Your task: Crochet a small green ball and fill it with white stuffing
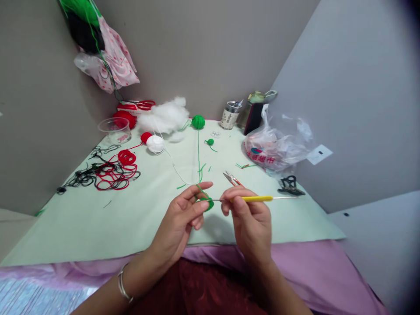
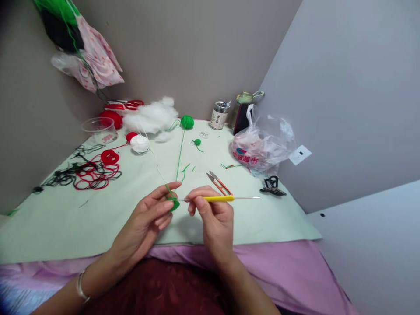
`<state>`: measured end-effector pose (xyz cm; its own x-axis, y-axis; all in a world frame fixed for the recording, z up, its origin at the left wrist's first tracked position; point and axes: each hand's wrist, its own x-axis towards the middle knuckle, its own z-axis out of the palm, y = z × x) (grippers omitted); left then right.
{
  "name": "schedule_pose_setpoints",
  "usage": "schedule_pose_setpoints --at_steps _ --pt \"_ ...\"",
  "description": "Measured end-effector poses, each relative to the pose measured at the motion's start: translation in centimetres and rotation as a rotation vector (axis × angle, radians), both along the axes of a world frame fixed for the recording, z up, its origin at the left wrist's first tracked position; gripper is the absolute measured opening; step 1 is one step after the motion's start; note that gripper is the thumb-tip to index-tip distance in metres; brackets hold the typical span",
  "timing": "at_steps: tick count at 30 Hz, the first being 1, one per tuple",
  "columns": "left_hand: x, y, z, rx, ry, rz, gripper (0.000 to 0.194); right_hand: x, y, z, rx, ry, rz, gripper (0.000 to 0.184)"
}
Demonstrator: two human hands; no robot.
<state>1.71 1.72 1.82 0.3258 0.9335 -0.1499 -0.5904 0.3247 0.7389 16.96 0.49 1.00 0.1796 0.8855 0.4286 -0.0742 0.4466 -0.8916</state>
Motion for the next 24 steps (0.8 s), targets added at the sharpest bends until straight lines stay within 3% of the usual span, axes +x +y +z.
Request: schedule_pose_setpoints --at_steps 5,9,13,20,24 --pt "0.0 -0.6 -0.6 0.166 0.188 0.014 0.033 -0.2 0.0 -0.4 -0.069 -0.006 0.005 0.014" --pt "-0.3 -0.6 -0.8 0.197 0.207 0.002 0.030 0.0 0.2 -0.1 -0.121 0.137 0.100 0.018" --pt "-0.3 -0.6 -0.8 0.201 0.187 0.024 0.031 0.2 0.3 0.2 -0.130 0.151 0.137 0.021" --pt "-0.5 -0.5 -0.6 0.306 0.397 0.067 0.034 0.7 -0.3 0.1 0.034 -0.139 0.060 0.020" --pt "-0.4 -0.6 -0.7 0.477 0.577 0.220 0.031 0.6 -0.9 0.3 0.250 -0.449 -0.025 0.020"
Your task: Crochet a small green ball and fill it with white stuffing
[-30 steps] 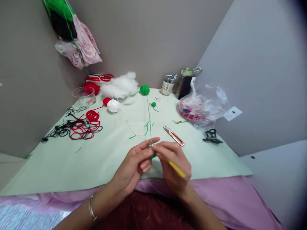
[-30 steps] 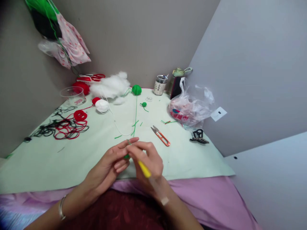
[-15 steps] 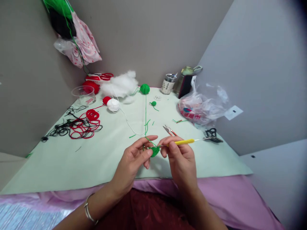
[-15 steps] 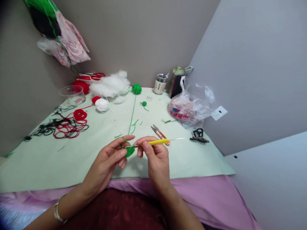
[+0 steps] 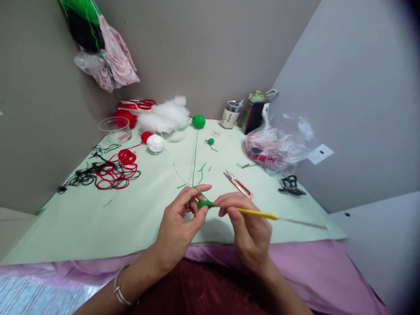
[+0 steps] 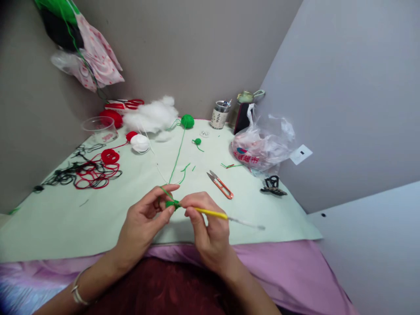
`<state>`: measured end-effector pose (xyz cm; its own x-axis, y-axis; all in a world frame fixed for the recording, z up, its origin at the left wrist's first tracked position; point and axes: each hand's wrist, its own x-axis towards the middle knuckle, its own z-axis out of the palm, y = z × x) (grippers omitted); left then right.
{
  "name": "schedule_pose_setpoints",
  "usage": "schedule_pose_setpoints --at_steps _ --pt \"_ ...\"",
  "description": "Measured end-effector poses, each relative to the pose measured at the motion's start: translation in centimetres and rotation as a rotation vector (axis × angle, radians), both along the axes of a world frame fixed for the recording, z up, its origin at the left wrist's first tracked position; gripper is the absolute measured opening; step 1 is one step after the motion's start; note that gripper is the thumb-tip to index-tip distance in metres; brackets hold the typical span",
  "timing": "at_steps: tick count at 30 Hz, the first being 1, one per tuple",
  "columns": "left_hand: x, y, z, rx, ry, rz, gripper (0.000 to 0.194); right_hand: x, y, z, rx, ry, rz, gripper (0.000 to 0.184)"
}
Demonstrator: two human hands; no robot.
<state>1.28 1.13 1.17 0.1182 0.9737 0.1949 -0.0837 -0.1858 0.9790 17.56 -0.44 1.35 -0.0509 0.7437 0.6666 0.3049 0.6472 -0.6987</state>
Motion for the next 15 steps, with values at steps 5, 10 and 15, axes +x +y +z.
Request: schedule_pose_setpoints --at_steps 5,10,15 --pt "0.4 -0.4 -0.1 0.062 -0.018 0.065 0.024 -0.5 0.0 -1.1 0.307 -0.333 -0.153 0.026" --pt "0.0 0.2 0.5 -0.483 -0.407 -0.277 0.054 -0.3 0.1 -1.9 0.328 -0.317 -0.208 0.033" --pt "-0.4 0.9 1.3 -0.566 -0.582 -0.277 0.051 -0.4 0.4 -0.6 -0.043 0.283 -0.029 0.023"
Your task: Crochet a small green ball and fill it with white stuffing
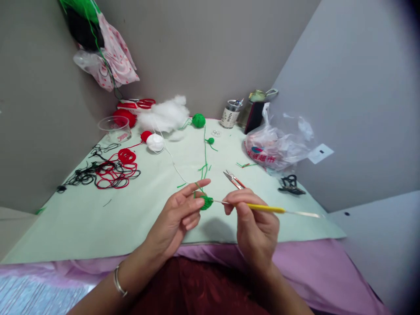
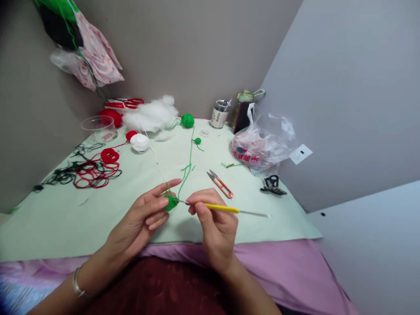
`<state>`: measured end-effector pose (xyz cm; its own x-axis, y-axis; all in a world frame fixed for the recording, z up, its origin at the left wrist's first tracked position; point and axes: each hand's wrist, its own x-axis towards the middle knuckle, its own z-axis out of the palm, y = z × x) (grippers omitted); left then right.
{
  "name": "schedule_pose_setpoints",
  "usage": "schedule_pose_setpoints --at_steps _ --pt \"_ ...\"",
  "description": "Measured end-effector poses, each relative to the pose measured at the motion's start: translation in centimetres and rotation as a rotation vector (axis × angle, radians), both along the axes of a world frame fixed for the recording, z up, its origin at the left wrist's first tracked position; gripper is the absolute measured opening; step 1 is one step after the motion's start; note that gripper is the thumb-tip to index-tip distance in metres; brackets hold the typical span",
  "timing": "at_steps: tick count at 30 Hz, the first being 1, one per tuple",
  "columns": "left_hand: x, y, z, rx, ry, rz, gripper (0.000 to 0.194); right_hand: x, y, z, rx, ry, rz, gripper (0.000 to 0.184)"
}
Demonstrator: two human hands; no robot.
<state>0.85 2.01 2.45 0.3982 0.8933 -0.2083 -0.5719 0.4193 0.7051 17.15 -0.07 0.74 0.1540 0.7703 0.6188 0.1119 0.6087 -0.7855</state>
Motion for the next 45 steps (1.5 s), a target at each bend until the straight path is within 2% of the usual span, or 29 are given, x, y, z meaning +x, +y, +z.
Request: schedule_pose_setpoints --at_steps 3,7,11,14,17,20,23,25,28,30,34,38,42,45 --pt "0.2 -0.2 0.1 0.067 0.051 -0.014 0.049 -0.3 0.4 0.1 -0.102 0.082 0.106 0.020" --pt "0.4 -0.6 -0.2 0.139 0.134 0.017 0.049 -0.4 0.5 -0.3 -0.183 0.111 0.119 0.020" --pt "0.5 -0.7 -0.3 0.178 0.188 0.050 0.054 -0.3 0.3 -0.2 -0.189 0.107 0.128 0.018" --pt "0.5 -0.6 0.0 0.171 0.193 0.037 0.061 -0.2 0.3 0.0 -0.191 0.123 0.163 0.017" --pt "0.3 -0.4 0.2 0.096 0.114 -0.040 0.064 0.2 0.7 0.4 -0.241 0.261 0.209 0.017" --pt "0.0 -0.2 0.1 0.031 0.010 -0.165 0.055 0.6 1.1 0.9 -0.331 0.429 0.279 0.019" --pt "0.1 -0.2 -0.1 0.060 0.015 -0.136 0.048 0.6 1.3 0.9 -0.404 0.499 0.351 0.021" --pt "0.5 -0.3 -0.2 0.139 0.106 -0.030 0.048 0.4 1.2 0.5 -0.375 0.424 0.335 0.019" --pt "0.9 -0.6 -0.4 0.246 0.246 0.066 0.047 0.0 0.9 -0.1 -0.273 0.233 0.221 0.015" --pt "0.9 -0.8 -0.6 0.279 0.268 0.070 0.042 0.0 0.9 -0.2 -0.247 0.214 0.180 0.014" --pt "0.6 -0.8 -1.0 0.297 0.222 0.036 0.030 0.0 1.2 0.3 -0.277 0.338 0.236 0.018" --pt "0.3 -0.6 -1.0 0.297 0.214 0.057 0.032 0.0 1.3 0.5 -0.283 0.361 0.266 0.022" --pt "0.1 -0.6 -0.9 0.332 0.287 0.087 0.033 0.3 0.8 0.4 -0.229 0.210 0.212 0.024" --pt "0.2 -0.8 -0.9 0.364 0.373 0.139 0.030 0.4 0.1 0.3 -0.127 -0.004 0.106 0.023"
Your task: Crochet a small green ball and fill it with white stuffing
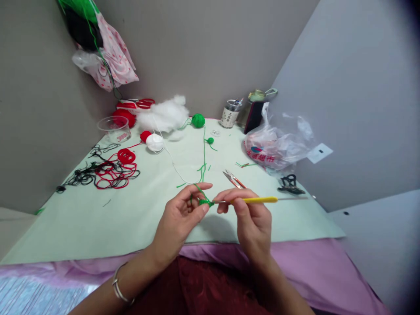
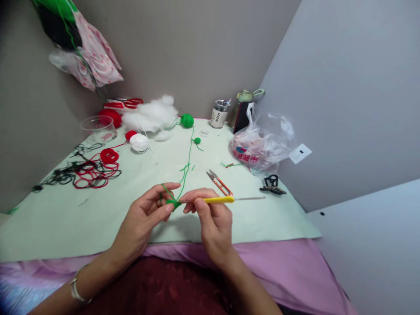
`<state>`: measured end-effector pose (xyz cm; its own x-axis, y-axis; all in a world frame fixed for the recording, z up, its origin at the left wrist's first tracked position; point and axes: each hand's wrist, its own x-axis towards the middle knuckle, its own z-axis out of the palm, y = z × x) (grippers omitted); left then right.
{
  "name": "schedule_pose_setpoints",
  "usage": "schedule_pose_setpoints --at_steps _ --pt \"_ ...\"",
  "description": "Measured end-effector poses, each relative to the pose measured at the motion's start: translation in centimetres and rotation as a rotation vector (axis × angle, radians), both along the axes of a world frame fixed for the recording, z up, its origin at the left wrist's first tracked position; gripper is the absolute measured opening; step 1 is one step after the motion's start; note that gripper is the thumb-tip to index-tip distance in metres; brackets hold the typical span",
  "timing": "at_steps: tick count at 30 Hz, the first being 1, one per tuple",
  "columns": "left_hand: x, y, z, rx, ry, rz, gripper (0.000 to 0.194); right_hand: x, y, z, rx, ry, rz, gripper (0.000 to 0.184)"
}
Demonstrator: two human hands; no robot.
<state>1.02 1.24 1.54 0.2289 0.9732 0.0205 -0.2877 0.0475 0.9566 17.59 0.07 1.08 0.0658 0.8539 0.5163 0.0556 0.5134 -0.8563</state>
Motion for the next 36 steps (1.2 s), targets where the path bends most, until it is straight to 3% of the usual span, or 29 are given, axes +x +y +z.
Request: schedule_pose_setpoints --at_steps 3,6,8,10,12,14,17,20,24,26,28,31,36 --pt "0.4 -0.2 0.0 -0.010 0.013 0.083 0.034 -0.1 -0.4 -0.6 0.224 -0.341 -0.107 0.022" --pt "0.6 -0.2 0.1 -0.147 -0.152 0.009 0.049 -0.4 -0.5 -1.3 0.448 -0.579 -0.232 0.029" --pt "0.4 0.1 0.3 -0.282 -0.283 -0.103 0.050 -0.5 -0.5 -1.4 0.431 -0.513 -0.255 0.031" --pt "0.2 0.3 0.5 -0.365 -0.367 -0.148 0.046 -0.5 -0.4 -1.1 0.288 -0.287 -0.202 0.027" --pt "0.0 0.5 0.7 -0.365 -0.389 -0.129 0.044 -0.6 -0.1 -0.6 0.139 -0.047 -0.109 0.024" --pt "0.0 0.4 0.8 -0.316 -0.353 -0.113 0.044 -0.6 0.3 -0.2 0.058 0.062 -0.031 0.022" --pt "0.5 0.1 0.6 -0.221 -0.244 -0.068 0.045 -0.8 0.5 -0.1 0.055 -0.005 -0.031 0.019" --pt "0.9 -0.1 0.3 -0.164 -0.196 0.010 0.050 -0.9 0.1 -0.8 0.190 -0.223 -0.143 0.026" --pt "0.8 0.3 0.2 -0.319 -0.326 -0.116 0.047 -0.6 -0.3 -1.4 0.455 -0.509 -0.270 0.040" --pt "0.5 0.6 0.4 -0.410 -0.397 -0.176 0.041 -0.4 -0.3 -1.1 0.388 -0.418 -0.253 0.037" --pt "0.4 0.8 0.5 -0.414 -0.429 -0.153 0.036 -0.4 -0.1 -0.6 0.246 -0.221 -0.218 0.027" --pt "0.4 0.7 0.4 -0.283 -0.352 -0.080 0.033 -0.5 0.2 0.0 0.082 -0.014 -0.117 0.019" --pt "0.4 0.3 -0.3 -0.067 -0.111 -0.089 0.033 -0.6 0.6 -0.5 -0.024 0.047 -0.049 0.014"
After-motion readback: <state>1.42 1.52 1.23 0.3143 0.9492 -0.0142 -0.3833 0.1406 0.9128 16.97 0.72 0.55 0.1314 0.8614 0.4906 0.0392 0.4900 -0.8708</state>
